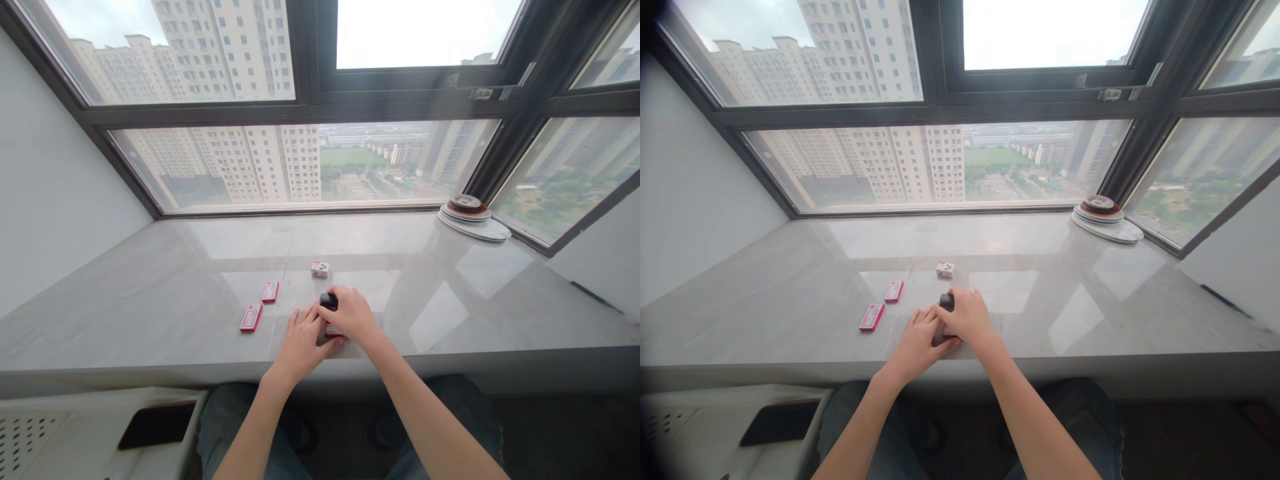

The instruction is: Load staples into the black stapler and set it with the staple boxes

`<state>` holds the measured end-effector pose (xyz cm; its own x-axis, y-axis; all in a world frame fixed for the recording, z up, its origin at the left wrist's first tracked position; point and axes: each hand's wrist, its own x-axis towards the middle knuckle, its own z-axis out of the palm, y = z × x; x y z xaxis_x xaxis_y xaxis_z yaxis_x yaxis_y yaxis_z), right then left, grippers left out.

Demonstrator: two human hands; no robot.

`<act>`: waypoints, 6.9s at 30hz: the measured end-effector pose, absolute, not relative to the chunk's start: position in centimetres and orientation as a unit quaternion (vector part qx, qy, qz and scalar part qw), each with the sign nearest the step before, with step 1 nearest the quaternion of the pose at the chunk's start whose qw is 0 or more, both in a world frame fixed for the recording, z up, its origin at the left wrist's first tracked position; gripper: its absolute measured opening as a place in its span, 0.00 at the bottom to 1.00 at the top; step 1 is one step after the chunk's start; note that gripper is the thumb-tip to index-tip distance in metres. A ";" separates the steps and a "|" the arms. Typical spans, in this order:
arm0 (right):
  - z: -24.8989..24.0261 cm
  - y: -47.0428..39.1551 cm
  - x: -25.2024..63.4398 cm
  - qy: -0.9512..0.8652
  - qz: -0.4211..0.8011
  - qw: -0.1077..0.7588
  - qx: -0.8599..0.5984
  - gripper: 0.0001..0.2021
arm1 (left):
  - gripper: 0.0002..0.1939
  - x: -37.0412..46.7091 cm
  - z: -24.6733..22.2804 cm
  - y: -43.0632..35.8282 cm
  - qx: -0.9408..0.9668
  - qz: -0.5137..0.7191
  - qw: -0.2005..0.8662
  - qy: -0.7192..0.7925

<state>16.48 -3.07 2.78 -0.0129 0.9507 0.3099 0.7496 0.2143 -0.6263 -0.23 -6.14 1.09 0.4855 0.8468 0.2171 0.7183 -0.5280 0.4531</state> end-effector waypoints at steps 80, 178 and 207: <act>4.0 -8.3 22.0 -0.723 0.254 0.229 -0.600 0.11 | 0.17 -3.4 0.8 -5.0 0.793 0.327 0.234 0.458; 2.4 10.0 24.9 -0.628 0.300 0.337 -0.634 0.32 | 0.35 3.7 -3.5 -3.2 0.755 0.247 -0.050 0.606; -1.4 0.3 15.6 -0.644 0.470 0.349 -0.492 0.23 | 0.23 -2.5 -3.1 -1.2 0.806 0.281 -0.054 0.518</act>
<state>15.57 0.33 -1.36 -0.2726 0.9620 -0.0121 0.3051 0.0745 -0.9494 -2.51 -1.21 -3.08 0.3048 0.8046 0.5097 0.8656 -0.4573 0.2041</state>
